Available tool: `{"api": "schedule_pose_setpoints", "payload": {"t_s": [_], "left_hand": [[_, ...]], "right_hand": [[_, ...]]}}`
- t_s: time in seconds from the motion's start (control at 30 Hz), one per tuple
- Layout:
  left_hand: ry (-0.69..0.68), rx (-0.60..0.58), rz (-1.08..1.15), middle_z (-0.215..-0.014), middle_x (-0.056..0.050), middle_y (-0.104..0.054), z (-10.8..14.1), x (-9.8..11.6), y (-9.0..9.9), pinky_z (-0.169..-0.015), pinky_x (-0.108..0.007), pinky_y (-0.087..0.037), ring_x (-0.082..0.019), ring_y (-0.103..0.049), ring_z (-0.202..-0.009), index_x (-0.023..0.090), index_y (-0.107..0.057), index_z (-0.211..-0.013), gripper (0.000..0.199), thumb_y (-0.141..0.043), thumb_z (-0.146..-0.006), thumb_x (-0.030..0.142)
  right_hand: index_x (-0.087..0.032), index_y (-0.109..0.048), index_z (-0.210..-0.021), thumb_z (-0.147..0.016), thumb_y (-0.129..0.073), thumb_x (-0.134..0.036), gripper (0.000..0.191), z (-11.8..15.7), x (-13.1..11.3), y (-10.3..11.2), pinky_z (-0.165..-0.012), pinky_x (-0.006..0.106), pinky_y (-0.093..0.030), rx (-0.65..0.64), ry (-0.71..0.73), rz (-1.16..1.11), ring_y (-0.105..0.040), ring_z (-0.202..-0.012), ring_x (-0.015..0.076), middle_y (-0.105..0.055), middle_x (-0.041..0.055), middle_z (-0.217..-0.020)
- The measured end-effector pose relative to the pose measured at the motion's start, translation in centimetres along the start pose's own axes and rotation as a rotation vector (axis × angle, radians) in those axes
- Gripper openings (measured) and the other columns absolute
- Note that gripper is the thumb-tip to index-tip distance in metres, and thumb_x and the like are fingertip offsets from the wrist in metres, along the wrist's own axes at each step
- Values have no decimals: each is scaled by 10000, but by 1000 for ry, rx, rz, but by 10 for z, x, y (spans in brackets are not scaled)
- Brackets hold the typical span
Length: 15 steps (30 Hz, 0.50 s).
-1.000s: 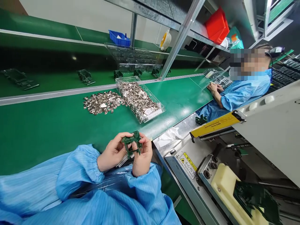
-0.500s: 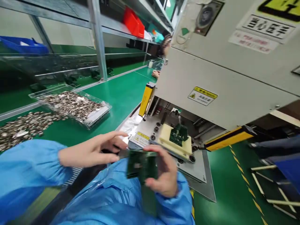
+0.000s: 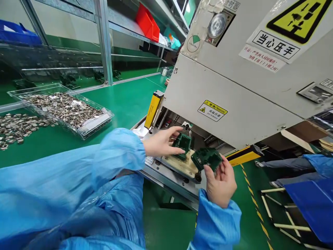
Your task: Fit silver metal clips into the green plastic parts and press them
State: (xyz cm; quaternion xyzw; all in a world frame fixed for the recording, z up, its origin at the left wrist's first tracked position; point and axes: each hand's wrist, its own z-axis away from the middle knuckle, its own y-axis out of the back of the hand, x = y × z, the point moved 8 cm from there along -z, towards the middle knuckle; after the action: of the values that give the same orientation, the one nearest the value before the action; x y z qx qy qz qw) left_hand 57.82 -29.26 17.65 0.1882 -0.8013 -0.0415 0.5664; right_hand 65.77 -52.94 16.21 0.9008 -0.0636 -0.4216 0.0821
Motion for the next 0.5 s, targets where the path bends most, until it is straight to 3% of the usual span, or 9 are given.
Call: {"api": "schedule_pose_setpoints", "payload": {"t_s": [0.07, 0.17, 0.3, 0.4, 0.5], "left_hand": [[18, 30, 51, -1202, -161, -633, 29, -1, 34, -989, -414, -503, -259, -625, -1101, 117, -467, -1329, 721, -784, -701, 274], [193, -69, -29, -1222, -116, -617, 85, -18, 77, -991, -417, -504, -250, -626, -1087, 158, -536, -1257, 636, -788, -691, 302], [401, -196, -96, -1211, -83, -615, 154, -57, 108, -973, -400, -518, -289, -628, -1110, 229, -600, -1173, 585, -819, -642, 337], [438, -242, -99, -1397, -109, -488, 174, -83, 103, -983, -396, -504, -354, -463, -1326, 253, -622, -1140, 620, -851, -573, 359], [397, -271, -116, -1472, -132, -400, 166, -98, 87, -1005, -392, -475, -368, -327, -1412, 224, -634, -1138, 659, -867, -538, 367]], "right_hand": [[-170, -610, -1229, -633, -805, -545, 730, -11, -6, -32, -900, 468, -530, -209, 32, 121, -661, -978, 293, -685, 123, -1059], [-214, -602, -1245, -689, -740, -604, 693, -17, -6, -70, -936, 456, -515, -488, 31, 259, -647, -1041, 305, -685, 99, -1091], [-224, -477, -1387, -792, -607, -651, 744, -11, -3, -83, -1032, 485, -444, -603, 53, 336, -558, -1218, 334, -614, 116, -1281], [-204, -348, -1491, -854, -469, -674, 800, 3, 4, -51, -1092, 530, -367, -446, 96, 482, -439, -1333, 366, -469, 143, -1452], [-220, -399, -1476, -892, -383, -666, 734, 29, 32, 25, -976, 599, -436, -105, -101, 758, -492, -1266, 430, -529, 224, -1363]]}}
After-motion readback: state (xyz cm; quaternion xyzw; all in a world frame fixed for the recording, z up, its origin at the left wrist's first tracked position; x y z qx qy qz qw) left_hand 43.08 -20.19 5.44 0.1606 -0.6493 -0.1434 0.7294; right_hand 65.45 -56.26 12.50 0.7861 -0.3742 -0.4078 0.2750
